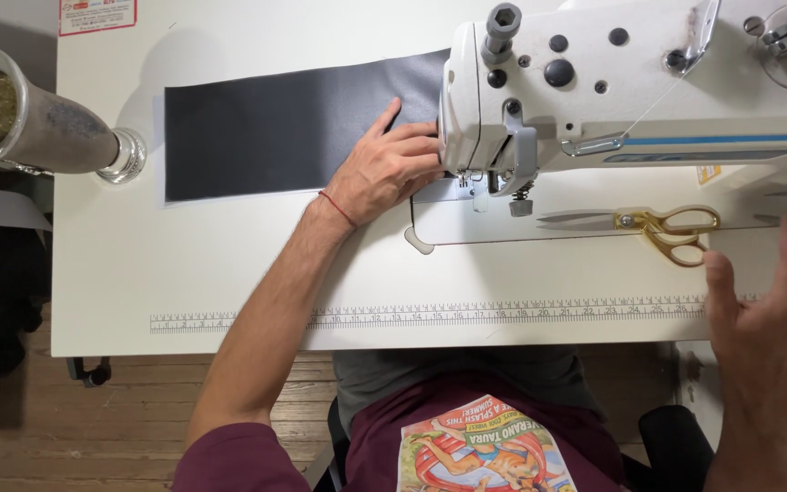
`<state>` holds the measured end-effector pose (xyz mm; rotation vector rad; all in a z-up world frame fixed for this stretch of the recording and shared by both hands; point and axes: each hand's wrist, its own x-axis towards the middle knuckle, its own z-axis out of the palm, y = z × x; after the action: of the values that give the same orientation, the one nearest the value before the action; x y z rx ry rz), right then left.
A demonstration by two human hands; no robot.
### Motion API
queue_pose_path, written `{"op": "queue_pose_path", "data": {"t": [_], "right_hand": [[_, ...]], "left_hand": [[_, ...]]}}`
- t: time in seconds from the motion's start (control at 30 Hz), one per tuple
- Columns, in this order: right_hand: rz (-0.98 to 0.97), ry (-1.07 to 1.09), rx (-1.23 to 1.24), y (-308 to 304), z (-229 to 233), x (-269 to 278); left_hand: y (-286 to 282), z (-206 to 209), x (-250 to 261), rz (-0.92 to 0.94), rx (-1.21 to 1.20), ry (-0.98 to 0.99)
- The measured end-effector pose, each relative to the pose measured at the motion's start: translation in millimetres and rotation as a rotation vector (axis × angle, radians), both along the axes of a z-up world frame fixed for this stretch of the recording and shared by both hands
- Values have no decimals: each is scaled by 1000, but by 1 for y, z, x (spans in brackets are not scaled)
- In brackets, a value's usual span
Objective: Aligning a paper template on a piece of black leather, trimming the edges with scissors, and positioning it under a sewing machine.
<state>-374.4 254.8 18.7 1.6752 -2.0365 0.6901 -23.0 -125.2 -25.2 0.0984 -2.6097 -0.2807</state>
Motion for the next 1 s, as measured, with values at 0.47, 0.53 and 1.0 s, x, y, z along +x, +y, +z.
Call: {"op": "queue_pose_path", "data": {"t": [0.47, 0.53, 1.0], "right_hand": [[26, -41, -83, 6, -39, -24], [37, -50, -77, 7, -40, -25], [99, 132, 109, 4, -30, -8]], "left_hand": [[3, 6, -2, 29, -77, -25], [6, 6, 0, 26, -37, -41], [-11, 7, -1, 73, 181, -90]]}}
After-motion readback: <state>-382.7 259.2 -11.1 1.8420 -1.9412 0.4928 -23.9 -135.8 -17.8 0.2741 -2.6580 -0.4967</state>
